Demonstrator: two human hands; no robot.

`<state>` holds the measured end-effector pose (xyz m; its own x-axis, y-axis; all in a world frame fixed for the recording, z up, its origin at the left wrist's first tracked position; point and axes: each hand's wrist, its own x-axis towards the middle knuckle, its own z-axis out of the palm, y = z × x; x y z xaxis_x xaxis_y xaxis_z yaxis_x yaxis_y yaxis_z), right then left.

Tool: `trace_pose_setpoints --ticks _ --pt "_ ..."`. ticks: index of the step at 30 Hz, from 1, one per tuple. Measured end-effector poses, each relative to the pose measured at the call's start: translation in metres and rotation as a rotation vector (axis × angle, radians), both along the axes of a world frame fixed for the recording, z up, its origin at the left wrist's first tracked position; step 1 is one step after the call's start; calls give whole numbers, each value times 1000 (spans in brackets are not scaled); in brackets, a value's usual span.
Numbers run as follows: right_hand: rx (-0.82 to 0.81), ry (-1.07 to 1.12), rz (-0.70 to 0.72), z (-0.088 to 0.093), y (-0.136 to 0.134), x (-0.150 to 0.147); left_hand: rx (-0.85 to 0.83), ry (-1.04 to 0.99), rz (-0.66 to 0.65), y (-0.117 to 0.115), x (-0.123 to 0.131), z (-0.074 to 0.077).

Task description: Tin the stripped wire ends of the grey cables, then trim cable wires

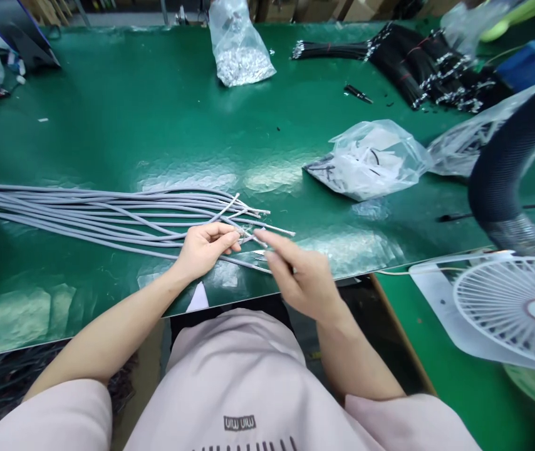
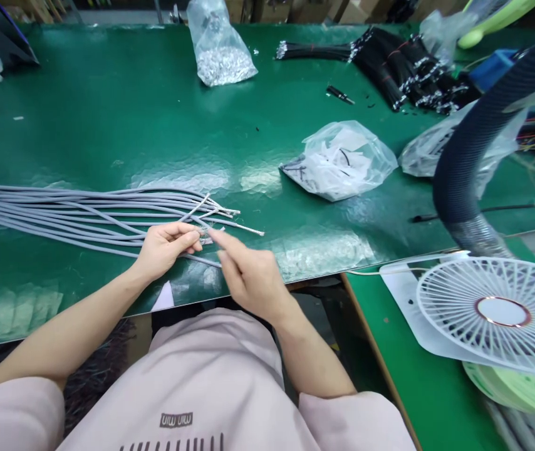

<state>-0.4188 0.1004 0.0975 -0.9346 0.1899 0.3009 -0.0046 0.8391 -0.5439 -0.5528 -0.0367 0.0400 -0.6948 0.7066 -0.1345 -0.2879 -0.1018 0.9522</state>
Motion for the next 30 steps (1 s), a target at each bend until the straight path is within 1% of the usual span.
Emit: trace_pose_setpoints --ticks 2,6,10,14,24,30 --pt "-6 -27 73 -5 -12 0 12 4 3 0 0 0" --pt "9 -1 80 -14 -18 -5 14 20 6 0 0 3" --pt "59 -43 51 -16 -16 -6 4 45 4 -1 1 5" --pt "85 -78 43 -15 -17 -6 8 52 18 -1 1 3" --pt "118 -74 27 -16 -16 -5 -1 51 33 0 1 1" --pt "84 -85 -60 -19 -19 -15 -28 79 1 0 2 3"
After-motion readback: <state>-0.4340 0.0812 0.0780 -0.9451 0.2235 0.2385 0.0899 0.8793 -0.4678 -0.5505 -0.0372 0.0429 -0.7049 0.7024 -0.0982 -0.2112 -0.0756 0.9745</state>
